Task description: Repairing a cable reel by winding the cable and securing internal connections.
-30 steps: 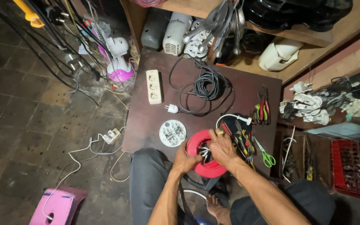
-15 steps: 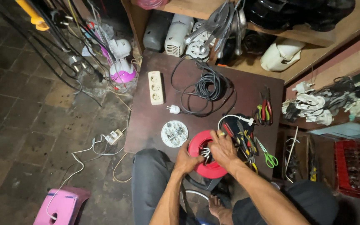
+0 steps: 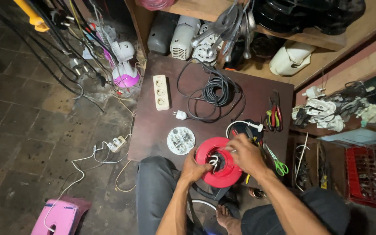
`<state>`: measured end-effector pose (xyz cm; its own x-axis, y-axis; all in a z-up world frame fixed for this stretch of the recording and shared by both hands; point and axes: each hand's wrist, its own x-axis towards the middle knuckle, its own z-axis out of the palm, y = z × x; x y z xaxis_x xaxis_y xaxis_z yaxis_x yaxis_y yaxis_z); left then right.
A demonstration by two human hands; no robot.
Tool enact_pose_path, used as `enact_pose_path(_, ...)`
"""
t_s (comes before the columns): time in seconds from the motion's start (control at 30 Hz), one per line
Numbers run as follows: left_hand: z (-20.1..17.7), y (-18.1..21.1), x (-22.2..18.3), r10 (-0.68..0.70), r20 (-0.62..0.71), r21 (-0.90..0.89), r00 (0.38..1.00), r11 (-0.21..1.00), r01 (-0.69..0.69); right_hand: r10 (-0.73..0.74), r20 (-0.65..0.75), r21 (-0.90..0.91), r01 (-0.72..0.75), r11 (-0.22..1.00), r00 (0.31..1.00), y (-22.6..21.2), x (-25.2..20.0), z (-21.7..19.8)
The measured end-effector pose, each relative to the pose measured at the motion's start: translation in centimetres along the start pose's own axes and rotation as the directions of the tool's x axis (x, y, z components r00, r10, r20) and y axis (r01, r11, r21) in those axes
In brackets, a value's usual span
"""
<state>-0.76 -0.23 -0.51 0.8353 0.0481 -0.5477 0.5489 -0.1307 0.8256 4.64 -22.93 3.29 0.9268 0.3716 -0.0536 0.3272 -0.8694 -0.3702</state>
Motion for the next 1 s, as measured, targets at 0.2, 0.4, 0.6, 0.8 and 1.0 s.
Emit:
enact_pose_path(0.2,-0.3,1.9,-1.7,-0.001,0.003,-0.028,1.0,1.0,0.001,0.552,0.061,0.192,-0.552,0.811,0.832,4.0,-0.5,1.1)
enact_pose_path(0.4,-0.1,1.6,-1.9,0.015,0.004,-0.033,1.0,0.999,-0.015,0.516,0.067,0.359,-0.503,0.786,0.854,0.1,-2.9,-2.6)
enact_pose_path(0.6,0.1,1.9,-2.2,0.048,0.001,-0.042,0.999,0.998,-0.048,0.253,0.142,0.11,-0.27,0.957,0.957,-3.9,-5.1,-4.6)
enact_pose_path(0.8,0.0,1.3,-2.2,0.083,-0.024,-0.001,0.996,0.997,-0.083,0.247,0.161,-0.013,-0.248,0.969,0.956,-4.4,-4.1,-0.8)
enact_pose_path(1.0,0.2,2.4,-2.8,0.064,-0.032,0.013,0.997,0.998,-0.064,0.212,0.113,-0.065,-0.206,0.976,0.971,-2.8,-2.3,2.2)
